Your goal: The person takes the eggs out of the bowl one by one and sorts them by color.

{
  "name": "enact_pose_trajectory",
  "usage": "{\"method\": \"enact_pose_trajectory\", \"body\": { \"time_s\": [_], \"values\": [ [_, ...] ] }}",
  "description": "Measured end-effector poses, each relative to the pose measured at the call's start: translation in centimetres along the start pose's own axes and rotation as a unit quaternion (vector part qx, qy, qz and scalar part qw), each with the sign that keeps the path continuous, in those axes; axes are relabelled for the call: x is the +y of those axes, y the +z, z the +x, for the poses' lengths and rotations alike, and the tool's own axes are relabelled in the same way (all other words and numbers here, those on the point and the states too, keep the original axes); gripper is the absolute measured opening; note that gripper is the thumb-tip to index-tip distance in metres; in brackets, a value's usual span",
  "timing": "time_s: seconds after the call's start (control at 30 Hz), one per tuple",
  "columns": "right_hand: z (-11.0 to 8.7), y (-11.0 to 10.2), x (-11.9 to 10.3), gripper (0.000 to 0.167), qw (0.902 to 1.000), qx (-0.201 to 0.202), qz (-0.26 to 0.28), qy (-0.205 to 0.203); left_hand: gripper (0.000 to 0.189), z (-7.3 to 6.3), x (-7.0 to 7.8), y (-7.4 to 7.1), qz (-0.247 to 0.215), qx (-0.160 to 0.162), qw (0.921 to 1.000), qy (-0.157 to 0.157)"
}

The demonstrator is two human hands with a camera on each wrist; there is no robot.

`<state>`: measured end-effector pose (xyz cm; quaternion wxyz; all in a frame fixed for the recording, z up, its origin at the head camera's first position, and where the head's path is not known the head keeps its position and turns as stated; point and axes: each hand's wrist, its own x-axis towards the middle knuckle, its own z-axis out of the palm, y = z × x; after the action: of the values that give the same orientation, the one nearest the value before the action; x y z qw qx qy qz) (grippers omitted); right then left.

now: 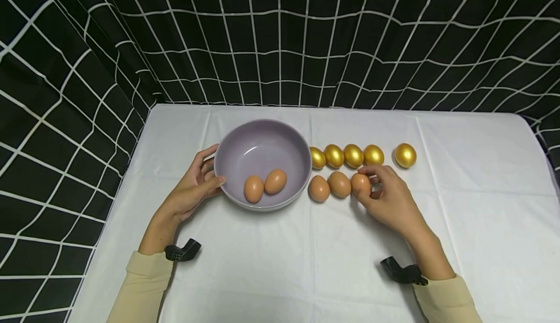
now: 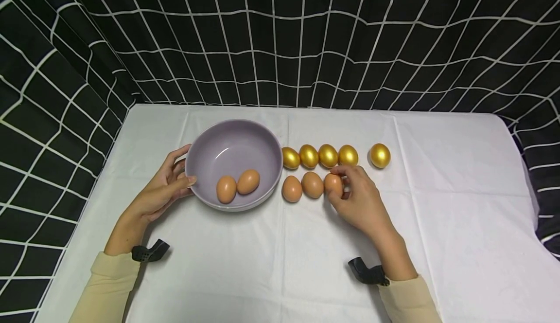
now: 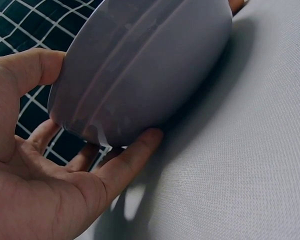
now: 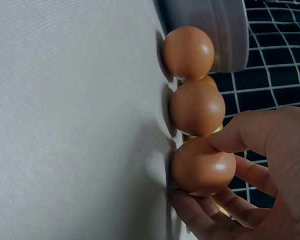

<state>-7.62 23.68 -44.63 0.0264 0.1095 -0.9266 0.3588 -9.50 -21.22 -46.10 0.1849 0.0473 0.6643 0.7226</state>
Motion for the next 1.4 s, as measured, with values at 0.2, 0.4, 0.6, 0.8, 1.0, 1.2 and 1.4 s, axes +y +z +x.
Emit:
{"method": "enact_pose_trajectory", "body": {
  "time_s": [0.2, 0.4, 0.6, 0.8, 1.0, 1.2, 1.4],
  "values": [
    [-0.1, 0.0, -0.4, 0.042, 0.9996, -0.007, -0.028, 0.009, 0.085, -0.1, -0.1, 0.0, -0.002, 0.001, 1.0, 0.001],
    [0.0, -0.6, -1.1, 0.039, 0.9983, 0.012, -0.055, 0.012, 0.086, 0.0, -0.1, 0.1, -0.007, -0.004, 1.0, 0.006],
    [0.6, -1.2, -2.1, 0.034, 0.998, 0.039, -0.049, -0.006, 0.086, 0.0, 0.1, 0.2, -0.01, -0.004, 0.9999, 0.003],
    [1.9, -1.6, -4.2, 0.032, 0.9978, 0.031, -0.028, -0.05, 0.086, 0.0, 0.2, 0.2, -0.007, -0.003, 1.0, 0.0],
    [4.0, -1.5, -6.9, 0.03, 0.9938, -0.011, -0.03, -0.107, 0.086, -0.1, 0.2, 0.1, -0.003, 0.0, 1.0, -0.001],
    [5.9, -1.0, -9.5, 0.032, 0.9828, -0.074, -0.05, -0.162, 0.086, 0.0, 0.1, 0.0, 0.0, -0.006, 1.0, 0.002],
    [7.3, -0.2, -12.2, 0.037, 0.9603, -0.163, -0.077, -0.213, 0.086, 0.0, 0.0, 0.1, -0.002, -0.001, 1.0, -0.002]
  ]
}}
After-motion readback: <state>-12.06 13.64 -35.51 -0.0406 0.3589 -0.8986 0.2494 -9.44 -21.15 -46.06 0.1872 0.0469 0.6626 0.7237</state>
